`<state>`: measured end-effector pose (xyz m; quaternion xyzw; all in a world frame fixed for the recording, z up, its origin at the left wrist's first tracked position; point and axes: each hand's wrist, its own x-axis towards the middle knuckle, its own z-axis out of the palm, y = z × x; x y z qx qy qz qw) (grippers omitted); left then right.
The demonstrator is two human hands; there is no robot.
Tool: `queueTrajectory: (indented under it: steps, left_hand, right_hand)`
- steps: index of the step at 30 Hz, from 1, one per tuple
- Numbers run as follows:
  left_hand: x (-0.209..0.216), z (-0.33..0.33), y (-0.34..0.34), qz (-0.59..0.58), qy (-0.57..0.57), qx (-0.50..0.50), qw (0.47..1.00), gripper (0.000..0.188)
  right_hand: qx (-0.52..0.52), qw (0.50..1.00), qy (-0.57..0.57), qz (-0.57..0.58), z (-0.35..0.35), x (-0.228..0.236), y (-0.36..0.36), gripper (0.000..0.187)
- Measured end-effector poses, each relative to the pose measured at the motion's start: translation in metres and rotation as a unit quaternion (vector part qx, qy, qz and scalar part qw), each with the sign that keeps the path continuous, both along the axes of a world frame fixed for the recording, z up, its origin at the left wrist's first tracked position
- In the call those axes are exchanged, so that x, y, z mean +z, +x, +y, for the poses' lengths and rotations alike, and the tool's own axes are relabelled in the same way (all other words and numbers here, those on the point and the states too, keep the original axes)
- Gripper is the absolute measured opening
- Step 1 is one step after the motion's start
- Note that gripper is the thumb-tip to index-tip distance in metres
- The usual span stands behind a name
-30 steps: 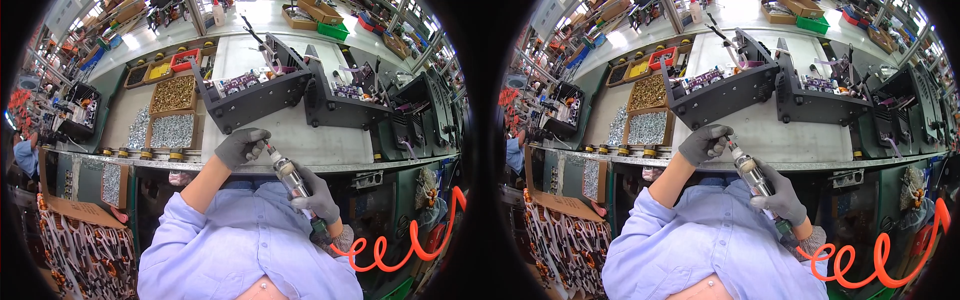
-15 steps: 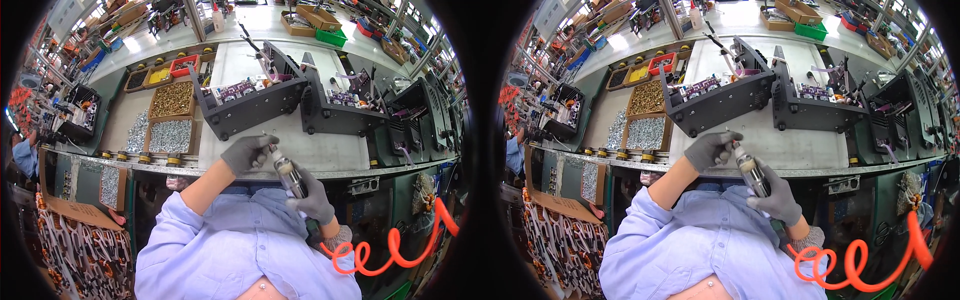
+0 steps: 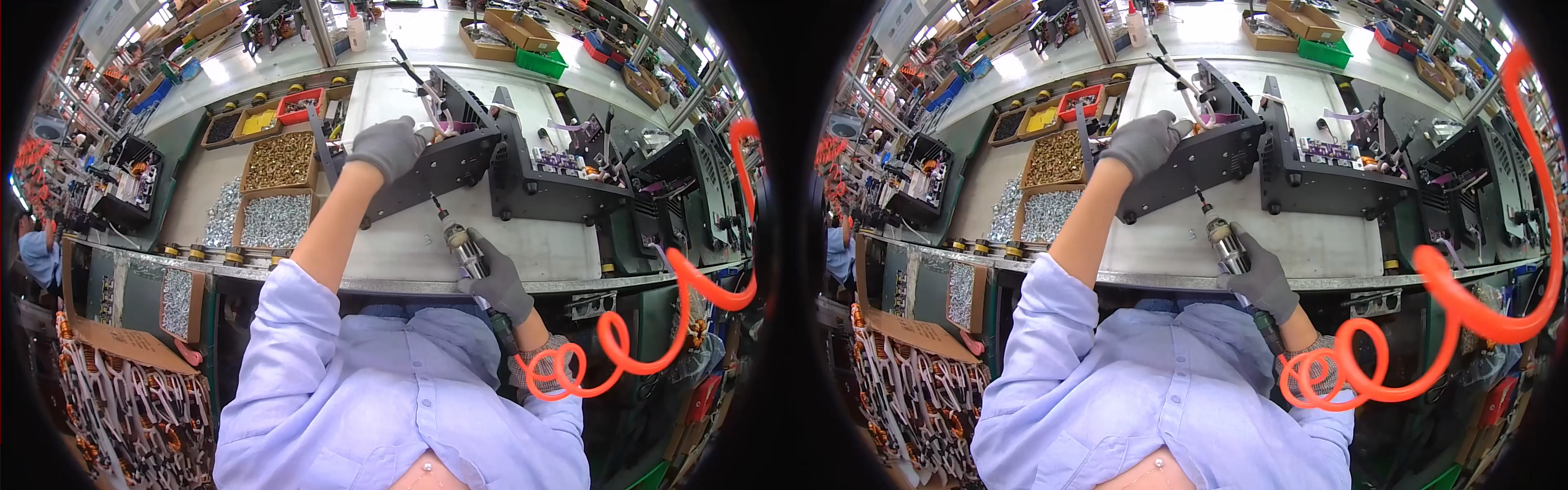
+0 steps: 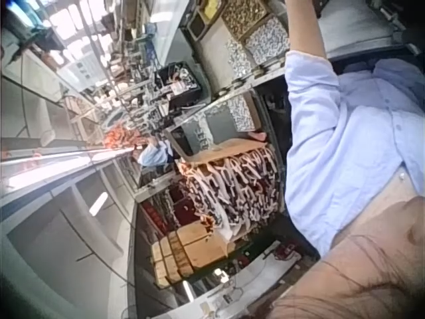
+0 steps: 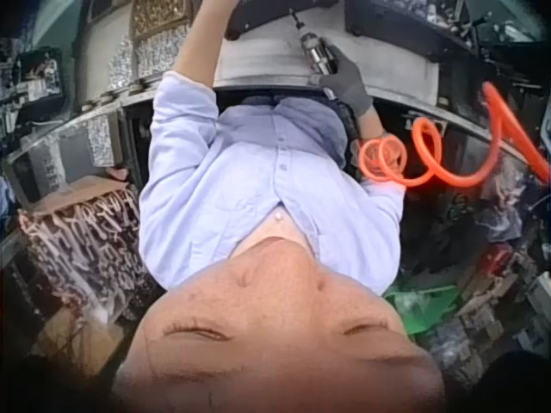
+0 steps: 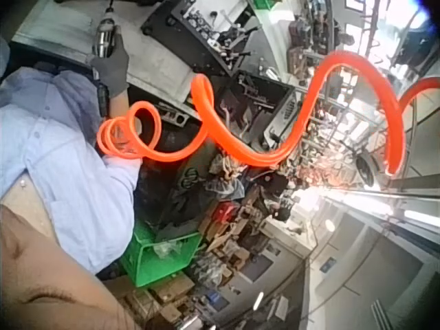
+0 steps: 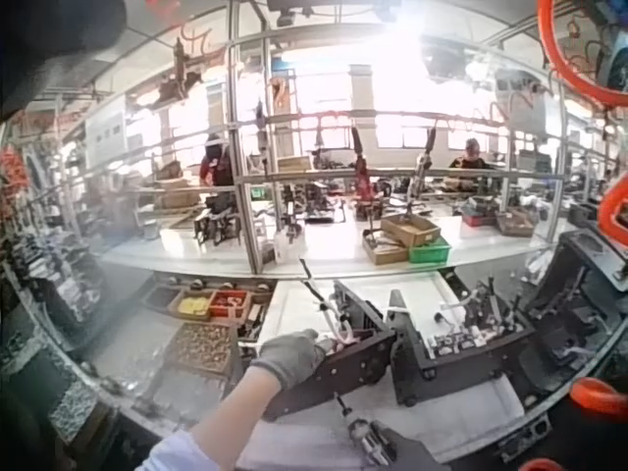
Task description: Assembling and fastening components into a solar inverter chassis on a factory assembly line.
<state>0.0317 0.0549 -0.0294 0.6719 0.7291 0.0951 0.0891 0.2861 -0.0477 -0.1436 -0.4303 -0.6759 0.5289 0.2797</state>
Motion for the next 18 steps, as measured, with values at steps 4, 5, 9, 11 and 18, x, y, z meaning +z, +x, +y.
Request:
queueTrajectory:
  steps: [4,5,9,11,18]
  left_hand:
    - [0.006,0.001,-0.003,0.0,-0.032,-0.045,0.998,0.044]
    - [0.006,0.002,-0.004,-0.001,-0.032,-0.046,0.998,0.044]
    - [0.002,0.009,-0.01,-0.003,-0.051,-0.044,0.998,0.046]
    - [0.001,0.008,-0.01,-0.005,-0.062,-0.049,0.997,0.048]
    - [-0.019,-0.025,0.017,0.139,0.384,-0.126,0.904,0.022]
  right_hand:
    - [-0.002,0.998,0.003,-0.061,0.0,0.01,-0.005,0.092]
    - [-0.002,0.998,0.003,-0.061,0.002,0.008,-0.006,0.092]
    - [0.008,1.0,0.005,-0.024,0.01,0.003,-0.007,0.092]
    - [0.013,1.0,-0.009,-0.021,0.011,0.001,-0.006,0.092]
    - [-0.006,0.998,-0.047,0.041,0.001,0.013,0.013,0.094]
